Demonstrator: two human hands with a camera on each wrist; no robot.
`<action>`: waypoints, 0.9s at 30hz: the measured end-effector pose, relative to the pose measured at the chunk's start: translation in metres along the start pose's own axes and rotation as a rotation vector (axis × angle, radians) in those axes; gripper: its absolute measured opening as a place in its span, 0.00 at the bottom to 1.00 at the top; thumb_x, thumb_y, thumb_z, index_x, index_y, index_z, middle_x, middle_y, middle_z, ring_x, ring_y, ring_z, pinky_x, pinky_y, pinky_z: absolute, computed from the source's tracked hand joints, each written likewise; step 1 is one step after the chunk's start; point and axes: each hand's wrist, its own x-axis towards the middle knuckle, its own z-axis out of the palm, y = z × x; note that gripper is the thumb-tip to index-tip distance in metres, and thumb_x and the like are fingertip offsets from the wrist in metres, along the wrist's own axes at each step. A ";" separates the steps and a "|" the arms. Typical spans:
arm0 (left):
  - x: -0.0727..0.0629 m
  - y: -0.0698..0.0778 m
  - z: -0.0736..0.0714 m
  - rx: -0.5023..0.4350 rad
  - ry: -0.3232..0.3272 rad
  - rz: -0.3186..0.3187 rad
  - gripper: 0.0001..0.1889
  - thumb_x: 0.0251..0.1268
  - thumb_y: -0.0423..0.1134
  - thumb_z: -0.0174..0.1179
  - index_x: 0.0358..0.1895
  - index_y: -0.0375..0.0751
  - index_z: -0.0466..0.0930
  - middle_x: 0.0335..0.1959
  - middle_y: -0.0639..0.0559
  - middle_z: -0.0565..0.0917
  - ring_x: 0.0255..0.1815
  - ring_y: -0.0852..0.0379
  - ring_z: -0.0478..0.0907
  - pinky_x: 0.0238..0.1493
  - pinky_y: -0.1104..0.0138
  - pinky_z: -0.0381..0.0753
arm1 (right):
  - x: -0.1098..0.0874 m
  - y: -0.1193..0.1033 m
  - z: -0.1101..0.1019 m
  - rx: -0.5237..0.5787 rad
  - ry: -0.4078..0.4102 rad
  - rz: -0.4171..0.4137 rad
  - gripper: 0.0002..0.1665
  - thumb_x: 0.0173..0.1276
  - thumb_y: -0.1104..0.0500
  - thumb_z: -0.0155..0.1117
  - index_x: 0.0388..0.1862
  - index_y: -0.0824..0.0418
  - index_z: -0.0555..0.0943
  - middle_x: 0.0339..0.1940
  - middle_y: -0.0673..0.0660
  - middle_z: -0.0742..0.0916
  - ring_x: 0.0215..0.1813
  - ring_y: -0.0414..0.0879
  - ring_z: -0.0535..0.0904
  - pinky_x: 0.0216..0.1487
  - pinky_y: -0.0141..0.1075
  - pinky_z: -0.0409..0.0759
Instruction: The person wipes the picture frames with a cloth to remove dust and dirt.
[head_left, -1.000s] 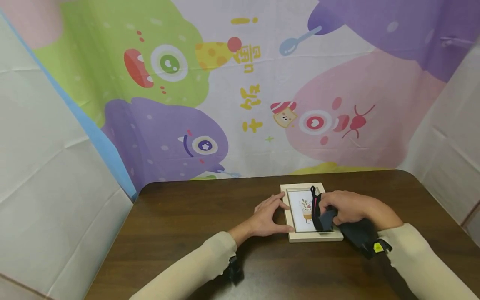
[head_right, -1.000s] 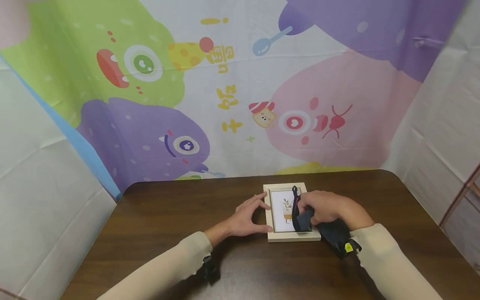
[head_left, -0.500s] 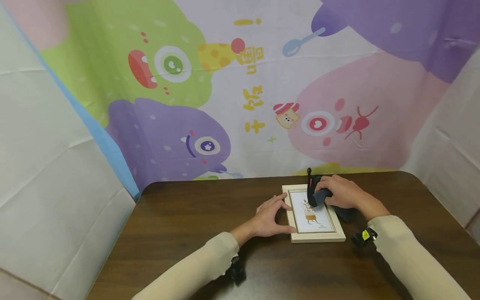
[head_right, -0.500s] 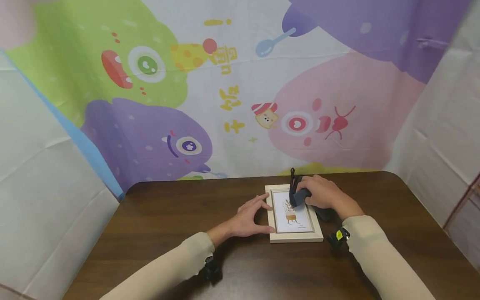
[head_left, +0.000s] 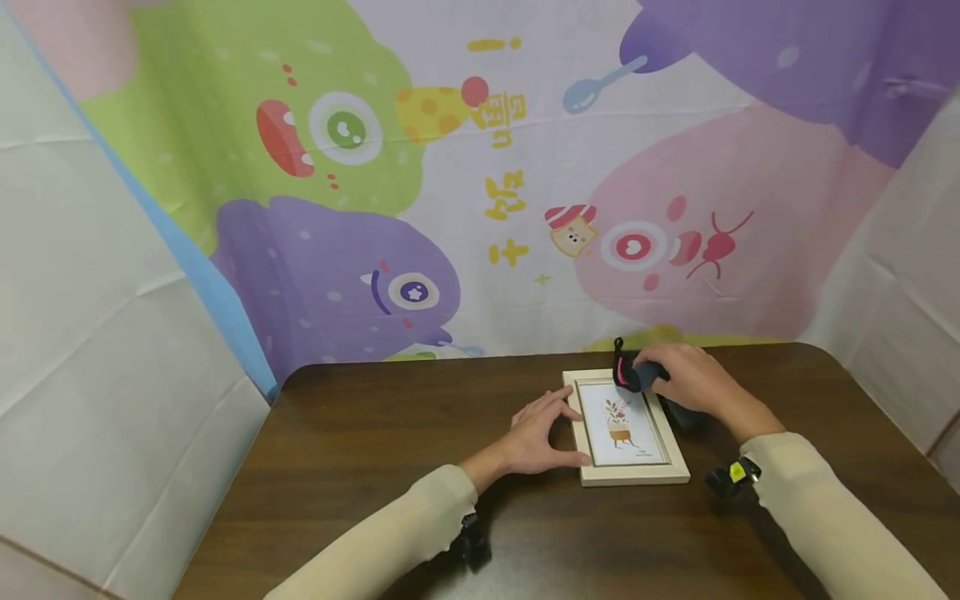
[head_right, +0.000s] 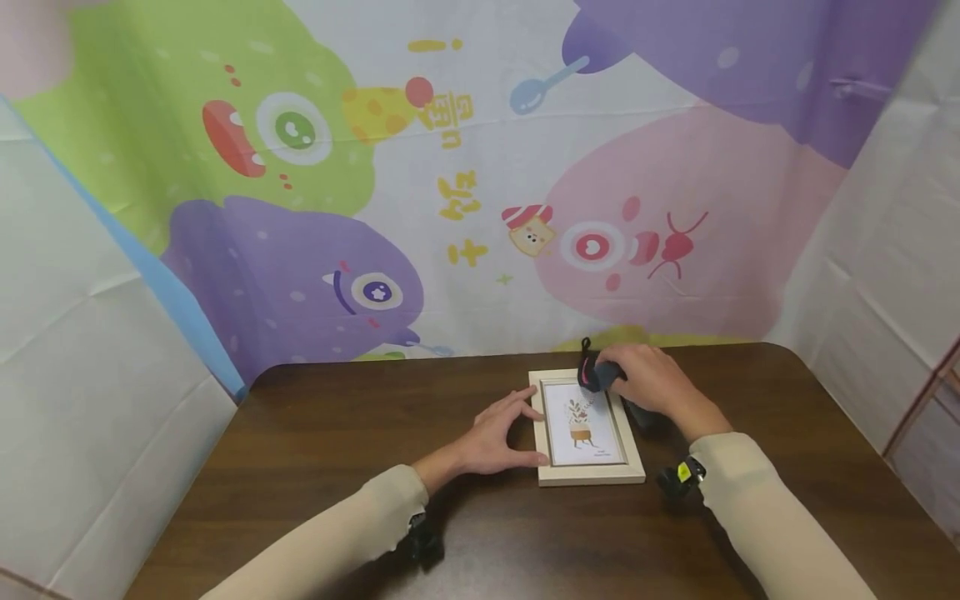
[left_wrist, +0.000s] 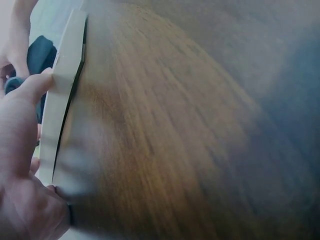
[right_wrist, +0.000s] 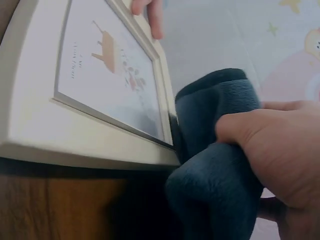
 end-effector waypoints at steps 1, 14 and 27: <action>0.000 0.001 0.000 -0.001 0.000 -0.001 0.31 0.64 0.57 0.81 0.66 0.52 0.80 0.96 0.54 0.58 0.97 0.36 0.53 0.90 0.29 0.51 | 0.000 0.000 -0.001 -0.003 0.027 0.005 0.21 0.70 0.68 0.75 0.61 0.61 0.90 0.63 0.68 0.92 0.61 0.69 0.89 0.61 0.69 0.87; -0.005 0.008 -0.002 -0.008 -0.004 -0.018 0.31 0.66 0.56 0.80 0.68 0.53 0.80 0.96 0.57 0.58 0.97 0.40 0.52 0.92 0.32 0.49 | -0.003 0.016 0.007 0.210 0.168 0.202 0.28 0.75 0.63 0.72 0.71 0.71 0.83 0.68 0.78 0.88 0.66 0.78 0.85 0.67 0.73 0.81; -0.002 0.003 0.000 -0.002 0.002 -0.008 0.31 0.65 0.57 0.80 0.68 0.54 0.81 0.96 0.58 0.58 0.97 0.40 0.53 0.92 0.32 0.51 | 0.025 0.127 0.096 0.301 0.165 0.306 0.40 0.76 0.48 0.72 0.81 0.64 0.75 0.71 0.76 0.87 0.67 0.77 0.85 0.63 0.71 0.83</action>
